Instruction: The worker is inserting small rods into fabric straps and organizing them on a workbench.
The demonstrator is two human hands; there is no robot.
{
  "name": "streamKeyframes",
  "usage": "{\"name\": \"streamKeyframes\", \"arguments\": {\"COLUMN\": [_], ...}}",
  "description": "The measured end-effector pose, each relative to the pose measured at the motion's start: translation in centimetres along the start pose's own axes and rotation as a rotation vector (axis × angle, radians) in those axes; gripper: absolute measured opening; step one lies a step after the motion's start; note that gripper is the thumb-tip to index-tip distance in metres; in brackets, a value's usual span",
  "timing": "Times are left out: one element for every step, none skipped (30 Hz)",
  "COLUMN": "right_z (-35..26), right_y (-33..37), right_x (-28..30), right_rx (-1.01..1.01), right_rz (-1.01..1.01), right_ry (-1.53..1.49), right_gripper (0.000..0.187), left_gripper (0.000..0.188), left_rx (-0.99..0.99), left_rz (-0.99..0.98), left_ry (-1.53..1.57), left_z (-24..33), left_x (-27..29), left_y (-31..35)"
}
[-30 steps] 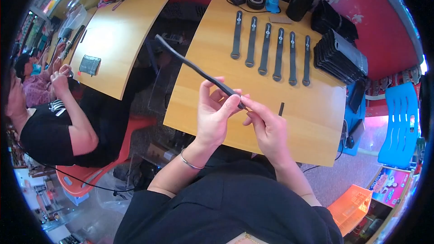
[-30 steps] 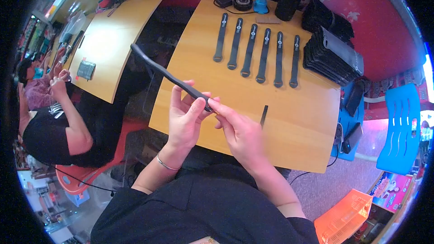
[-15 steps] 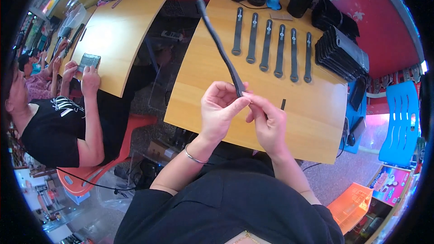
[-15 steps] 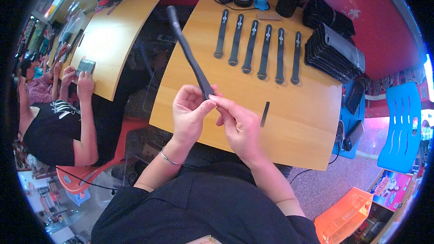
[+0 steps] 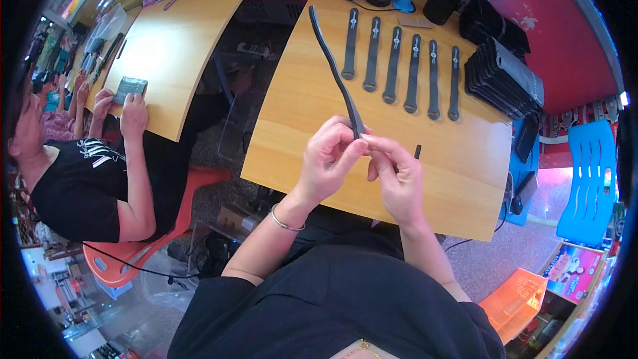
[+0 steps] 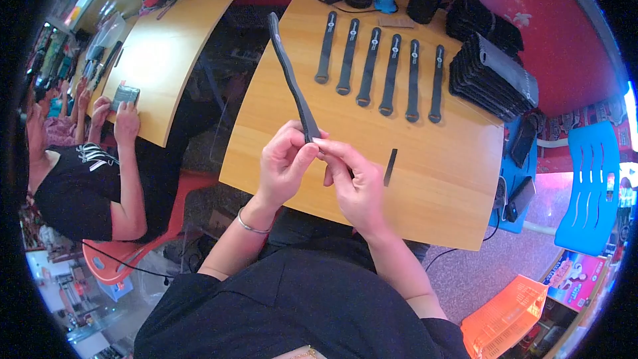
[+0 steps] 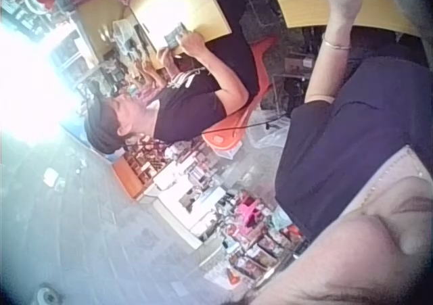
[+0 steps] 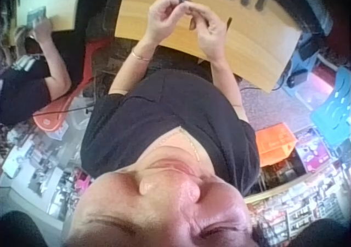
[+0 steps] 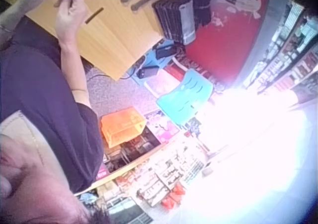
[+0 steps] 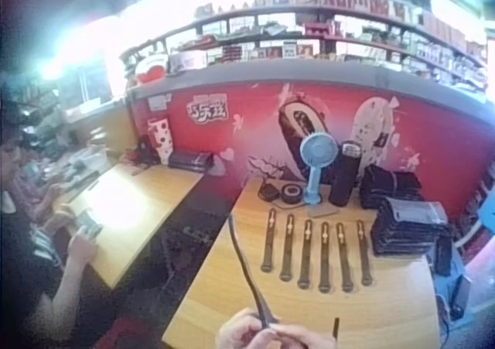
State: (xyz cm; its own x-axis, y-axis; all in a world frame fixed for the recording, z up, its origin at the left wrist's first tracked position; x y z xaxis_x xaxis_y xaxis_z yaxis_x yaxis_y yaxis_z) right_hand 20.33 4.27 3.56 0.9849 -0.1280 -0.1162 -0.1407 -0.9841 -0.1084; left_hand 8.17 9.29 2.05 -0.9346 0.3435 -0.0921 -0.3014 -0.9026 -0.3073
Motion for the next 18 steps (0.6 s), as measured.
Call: {"name": "streamKeyframes", "arguments": {"right_z": [0.0,0.1,0.2,0.2,0.1,0.0,0.0,-0.1,-0.2,-0.3,-0.4,-0.3,-0.3,-0.3,-0.2,-0.1,-0.3,-0.7], "right_y": [0.0,0.0,0.0,0.0,-0.1,-0.1,-0.1,-0.2,-0.2,-0.2,-0.1,-0.1,-0.1,0.0,0.0,0.1,0.1,0.0], "right_x": [0.0,0.0,0.1,0.1,0.3,0.4,0.4,0.5,0.5,0.5,0.6,0.6,0.8,1.2,1.7,2.2,2.4,2.3], "right_rx": [-0.002,-0.003,-0.008,-0.013,-0.014,-0.04,-0.067,-0.067,-0.076,-0.084,-0.085,-0.13,-0.175,-0.176,-0.21,-0.243,-0.246,-0.242], "right_rz": [0.002,0.004,-0.005,-0.014,-0.013,-0.022,-0.03,-0.029,-0.03,-0.032,-0.032,-0.049,-0.066,-0.064,-0.065,-0.066,-0.067,-0.129], "right_ry": [-0.012,-0.012,-0.039,-0.066,-0.066,-0.104,-0.141,-0.141,-0.159,-0.178,-0.179,-0.216,-0.253,-0.252,-0.255,-0.259,-0.26,-0.257], "right_gripper": [0.025,0.025,0.025,0.024,0.024,0.024,0.023,0.023,0.022,0.021,0.021,0.02,0.02,0.02,0.02,0.02,0.02,0.02], "left_gripper": [0.011,0.011,0.011,0.01,0.009,0.009,0.01,0.011,0.011,0.014,0.017,0.017,0.019,0.022,0.022,0.023,0.025,0.025], "left_rx": [-0.029,-0.057,-0.057,-0.075,-0.094,-0.093,-0.065,-0.038,-0.037,-0.054,-0.07,-0.069,-0.065,-0.061,-0.06,-0.041,-0.019,-0.017], "left_rz": [-0.001,-0.004,-0.004,-0.055,-0.106,-0.106,-0.145,-0.184,-0.184,-0.213,-0.242,-0.241,-0.24,-0.243,-0.245,-0.325,-0.401,-0.4], "left_ry": [0.003,0.008,0.008,-0.036,-0.081,-0.081,-0.063,-0.044,-0.044,-0.061,-0.08,-0.081,-0.081,-0.078,-0.075,-0.13,-0.188,-0.187], "left_z": [-0.1,-0.1,0.0,0.1,0.1,0.2,0.2,0.3,0.4,0.5,0.7,1.0,1.5,1.9,2.3,2.6,2.8,3.0], "left_x": [0.0,0.0,0.2,0.2,0.3,0.4,0.4,0.4,0.5,0.6,0.7,0.8,0.9,1.0,1.3,1.5,1.7,2.1], "left_y": [0.0,-0.1,-0.2,-0.3,-0.4,-0.5,-0.6,-0.7,-0.9,-1.1,-1.1,-1.2,-1.2,-1.4,-1.5,-1.4,-1.2,-1.1]}}
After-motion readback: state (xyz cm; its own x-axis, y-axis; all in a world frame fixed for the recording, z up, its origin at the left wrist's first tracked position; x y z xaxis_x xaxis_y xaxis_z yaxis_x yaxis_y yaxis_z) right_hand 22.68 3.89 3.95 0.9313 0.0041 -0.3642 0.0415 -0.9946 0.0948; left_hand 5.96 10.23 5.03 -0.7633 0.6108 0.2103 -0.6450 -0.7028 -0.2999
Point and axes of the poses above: each hand's wrist, its own y-axis away from the middle knuckle, its own x-axis out of the back of the hand, z = x × y, the point moved 4 cm from there along -y, towards the middle knuckle, and after that the axes turned 5 degrees about -y, right-handed, at the moved point
